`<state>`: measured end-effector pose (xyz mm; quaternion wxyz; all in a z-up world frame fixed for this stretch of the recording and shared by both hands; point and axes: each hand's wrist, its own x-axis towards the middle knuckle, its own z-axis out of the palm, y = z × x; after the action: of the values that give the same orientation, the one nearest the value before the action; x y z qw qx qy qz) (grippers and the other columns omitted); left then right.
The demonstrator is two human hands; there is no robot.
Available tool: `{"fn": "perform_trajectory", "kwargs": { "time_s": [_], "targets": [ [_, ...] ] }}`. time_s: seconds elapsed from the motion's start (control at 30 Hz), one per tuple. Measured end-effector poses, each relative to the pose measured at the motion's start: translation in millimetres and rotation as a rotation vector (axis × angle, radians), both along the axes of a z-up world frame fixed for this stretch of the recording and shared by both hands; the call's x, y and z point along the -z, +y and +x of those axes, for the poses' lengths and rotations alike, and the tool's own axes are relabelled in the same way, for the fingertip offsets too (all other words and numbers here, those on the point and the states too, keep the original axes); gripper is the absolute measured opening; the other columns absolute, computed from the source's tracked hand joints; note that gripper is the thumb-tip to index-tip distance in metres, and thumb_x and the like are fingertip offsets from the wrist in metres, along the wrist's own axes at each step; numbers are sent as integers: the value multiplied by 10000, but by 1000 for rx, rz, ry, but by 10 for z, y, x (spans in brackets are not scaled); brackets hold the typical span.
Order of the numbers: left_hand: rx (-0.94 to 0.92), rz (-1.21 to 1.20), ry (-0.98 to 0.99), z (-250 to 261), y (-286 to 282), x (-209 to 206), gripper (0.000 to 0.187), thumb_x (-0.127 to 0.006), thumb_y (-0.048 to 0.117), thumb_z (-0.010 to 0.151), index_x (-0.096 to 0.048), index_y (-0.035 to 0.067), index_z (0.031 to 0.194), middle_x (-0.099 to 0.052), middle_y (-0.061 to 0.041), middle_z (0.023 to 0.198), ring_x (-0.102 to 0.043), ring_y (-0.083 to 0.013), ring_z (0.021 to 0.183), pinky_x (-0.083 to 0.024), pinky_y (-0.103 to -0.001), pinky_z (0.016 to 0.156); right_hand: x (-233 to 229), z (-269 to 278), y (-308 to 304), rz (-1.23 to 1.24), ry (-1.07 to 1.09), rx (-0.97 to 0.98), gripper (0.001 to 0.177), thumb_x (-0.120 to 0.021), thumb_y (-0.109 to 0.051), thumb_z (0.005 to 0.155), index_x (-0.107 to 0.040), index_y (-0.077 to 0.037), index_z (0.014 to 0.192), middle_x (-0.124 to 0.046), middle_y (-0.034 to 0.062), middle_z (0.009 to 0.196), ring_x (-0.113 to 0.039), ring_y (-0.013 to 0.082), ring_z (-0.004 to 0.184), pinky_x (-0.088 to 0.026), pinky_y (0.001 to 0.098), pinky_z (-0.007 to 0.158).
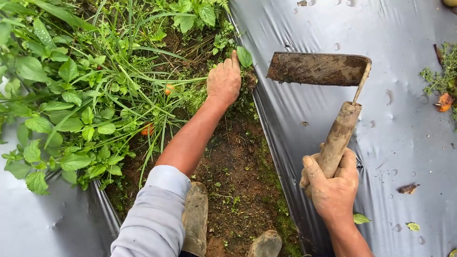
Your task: The person uses a hand hoe to remove weeds growing along the edge of a plastic mulch sheet in a garden. They repeatedly strike the soil to loosen the weeds and pull them out by hand, clearing the area around the base of tomato plants.
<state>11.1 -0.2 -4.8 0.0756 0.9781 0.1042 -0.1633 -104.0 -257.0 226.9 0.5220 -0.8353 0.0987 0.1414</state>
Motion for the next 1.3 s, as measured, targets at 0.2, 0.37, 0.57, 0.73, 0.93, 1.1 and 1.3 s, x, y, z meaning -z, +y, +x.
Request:
{"fn": "perform_trajectory", "kwargs": {
  "time_s": [0.2, 0.37, 0.57, 0.73, 0.93, 1.1, 1.3],
  "targets": [
    [126, 55, -144, 52, 153, 108, 146, -479, 89, 1047, -621, 114, 1068, -619, -69, 945, -599, -202, 822, -543, -353, 740, 77, -2, 43, -43, -45, -90, 345, -694, -99, 912, -429, -71, 1130, -586, 101, 641, -521, 184, 397, -446, 331, 350],
    [346, 38, 141, -312, 117, -115, 227, -397, 115, 1098, -624, 123, 1097, -578, -49, 923, -528, -180, 801, -505, -332, 752, 75, -76, 99, -27, -21, -68, 331, -685, -74, 913, -432, -69, 1127, -595, 103, 685, -503, 185, 399, -409, 327, 333],
    [551, 28, 364, -1258, -70, 244, 364, -297, 271, 1167, -608, 117, 1061, -515, -20, 845, -430, -149, 741, -415, -312, 689, 123, -318, 128, -31, 26, -15, 325, -676, -73, 922, -440, -63, 1144, -594, 110, 676, -511, 192, 433, -434, 345, 391],
    [531, 9, 261, -1386, -5, 215, 219, -396, 52, 1073, -529, 113, 1237, -532, -75, 1032, -487, -184, 848, -469, -345, 748, 341, -627, 116, -58, -21, 8, 349, -722, -189, 902, -444, -75, 1077, -572, 93, 605, -518, 181, 424, -485, 345, 450],
    [610, 208, -24, -866, -96, 79, 945, -463, -165, 908, -77, 246, 1667, 98, -107, 1706, -379, -298, 1308, -538, -283, 725, 353, -626, 178, -58, 49, 80, 375, -713, -219, 902, -447, -71, 1122, -571, 106, 583, -515, 193, 430, -487, 359, 457],
    [450, -124, -216, -741, -301, 114, 406, -451, -104, 936, -500, 103, 1282, -552, -83, 1049, -540, -194, 867, -518, -325, 720, 311, -508, 226, -62, 78, 125, 403, -710, -175, 898, -446, -52, 1176, -616, 105, 693, -540, 197, 433, -488, 362, 432],
    [346, -272, -203, -778, -379, 82, 456, -365, -61, 986, -451, 19, 1427, -643, -115, 1034, -622, -218, 843, -551, -350, 704, 352, -481, 163, 8, 65, 65, 364, -712, -209, 905, -433, -85, 1103, -574, 99, 587, -519, 191, 410, -459, 342, 394]
  ]
}}
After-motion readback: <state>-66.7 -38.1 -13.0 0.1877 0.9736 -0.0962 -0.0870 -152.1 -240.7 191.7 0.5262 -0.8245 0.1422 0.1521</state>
